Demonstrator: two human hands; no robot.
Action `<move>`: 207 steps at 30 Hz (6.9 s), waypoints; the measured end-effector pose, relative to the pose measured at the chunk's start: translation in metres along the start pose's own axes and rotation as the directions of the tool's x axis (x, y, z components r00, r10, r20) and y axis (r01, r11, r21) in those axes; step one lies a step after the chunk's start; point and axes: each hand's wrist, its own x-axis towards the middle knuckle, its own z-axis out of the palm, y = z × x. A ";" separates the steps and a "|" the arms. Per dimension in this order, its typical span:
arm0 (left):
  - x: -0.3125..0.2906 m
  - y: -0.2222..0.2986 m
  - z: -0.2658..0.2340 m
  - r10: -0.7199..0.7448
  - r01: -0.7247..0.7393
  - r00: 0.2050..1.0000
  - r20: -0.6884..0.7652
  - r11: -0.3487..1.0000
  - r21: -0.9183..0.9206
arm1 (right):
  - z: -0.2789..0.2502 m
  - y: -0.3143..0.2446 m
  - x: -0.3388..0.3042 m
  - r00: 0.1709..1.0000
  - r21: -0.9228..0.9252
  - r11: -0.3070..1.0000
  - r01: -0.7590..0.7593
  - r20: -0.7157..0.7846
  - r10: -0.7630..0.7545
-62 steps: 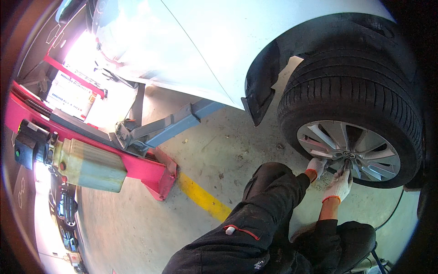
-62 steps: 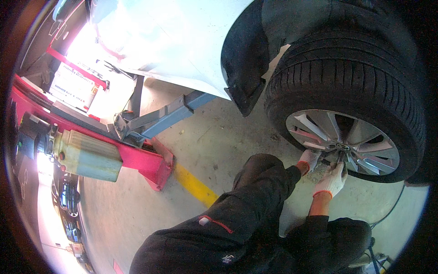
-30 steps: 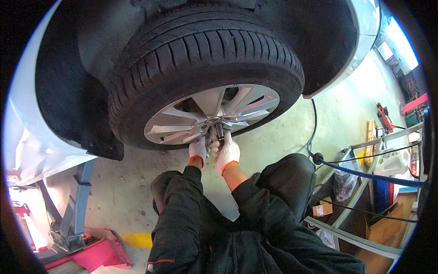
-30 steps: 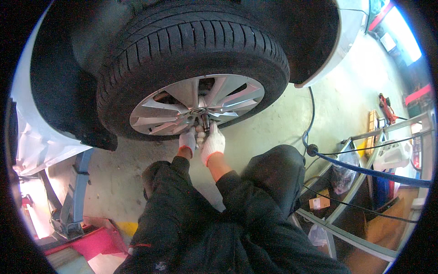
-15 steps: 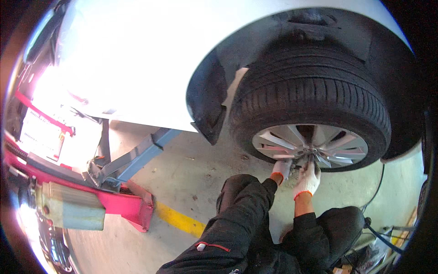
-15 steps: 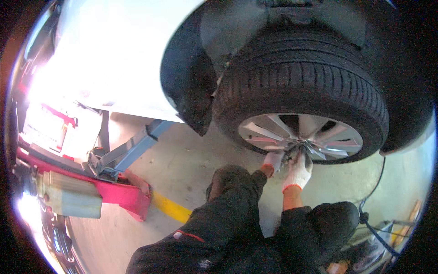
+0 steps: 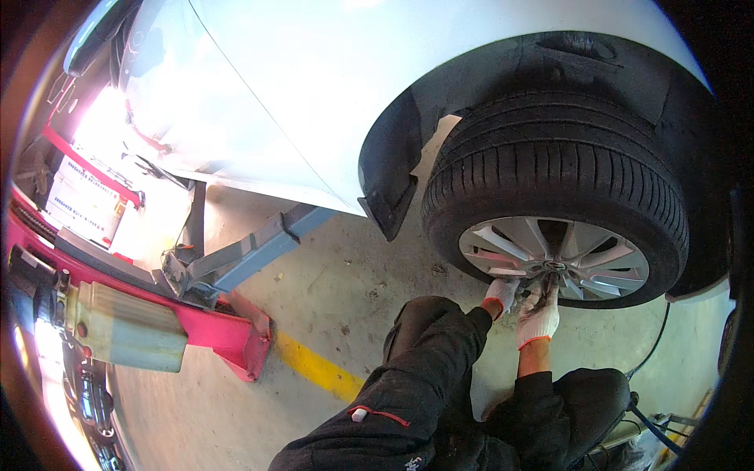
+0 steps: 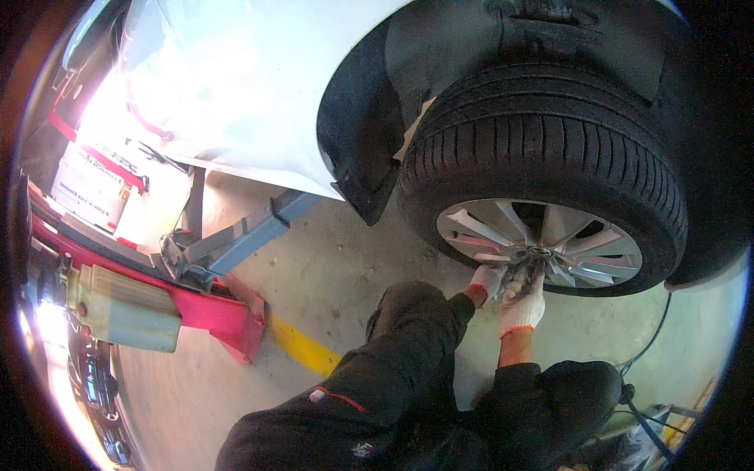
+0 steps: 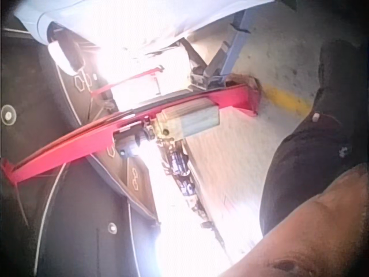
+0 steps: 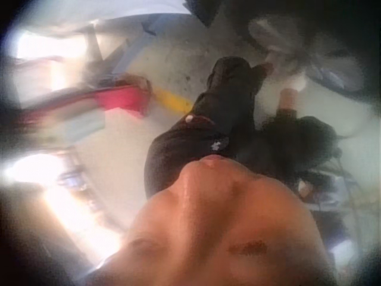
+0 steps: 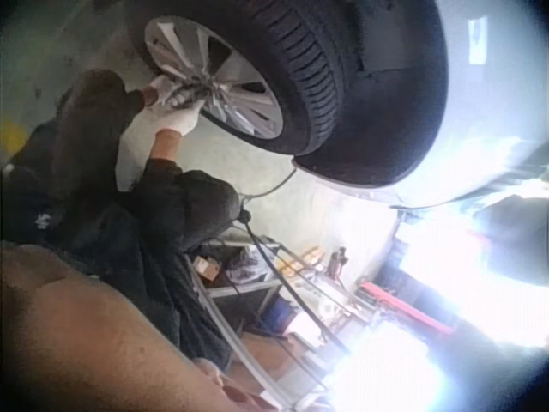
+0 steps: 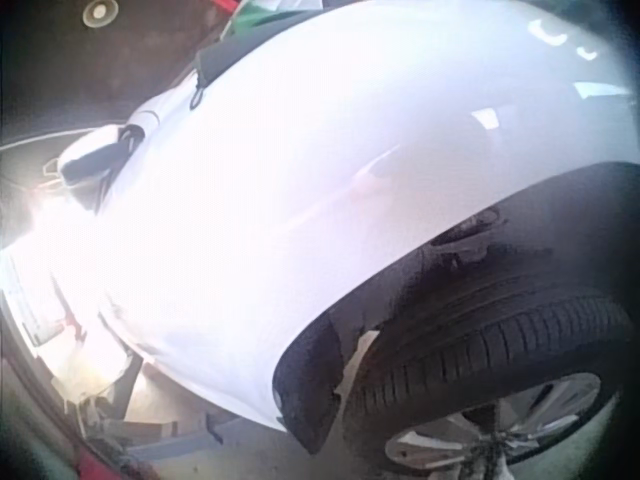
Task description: The person retrieves a tire and lug nuts, lifts the tire onto the wheel hub, and secures it by hand-tightening the lug nuts. The person then uses an impact wrench to tighten the lug nuts on the installed tire.
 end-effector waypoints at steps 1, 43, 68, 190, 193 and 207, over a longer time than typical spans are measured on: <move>-0.001 0.001 -0.002 -0.078 0.084 0.993 0.089 0.994 -0.071 | -0.002 -0.001 0.001 1.000 -0.084 0.996 0.007 -0.016 -0.008; -0.020 0.057 -0.005 -0.438 0.543 0.840 0.320 0.652 -0.529 | -0.005 -0.014 0.011 0.964 -0.153 0.985 0.076 -0.240 -0.112; -0.009 -0.021 0.000 -0.285 0.554 0.815 0.505 0.122 -0.824 | -0.010 -0.006 0.013 0.952 -0.454 0.880 0.141 -0.182 -0.246; -0.040 0.189 -0.181 -0.404 0.641 0.767 0.498 0.500 -0.582 | 0.011 0.031 -0.030 0.998 -0.255 0.966 -0.052 -0.047 0.041; -0.039 0.189 -0.187 -0.439 0.709 0.704 0.558 0.478 -0.518 | 0.014 0.026 -0.029 0.970 -0.049 0.969 -0.243 -0.016 0.242; -0.047 0.207 -0.181 -0.419 0.599 0.800 0.429 0.584 -0.547 | 0.014 0.027 -0.025 0.966 -0.122 0.962 -0.245 -0.112 0.231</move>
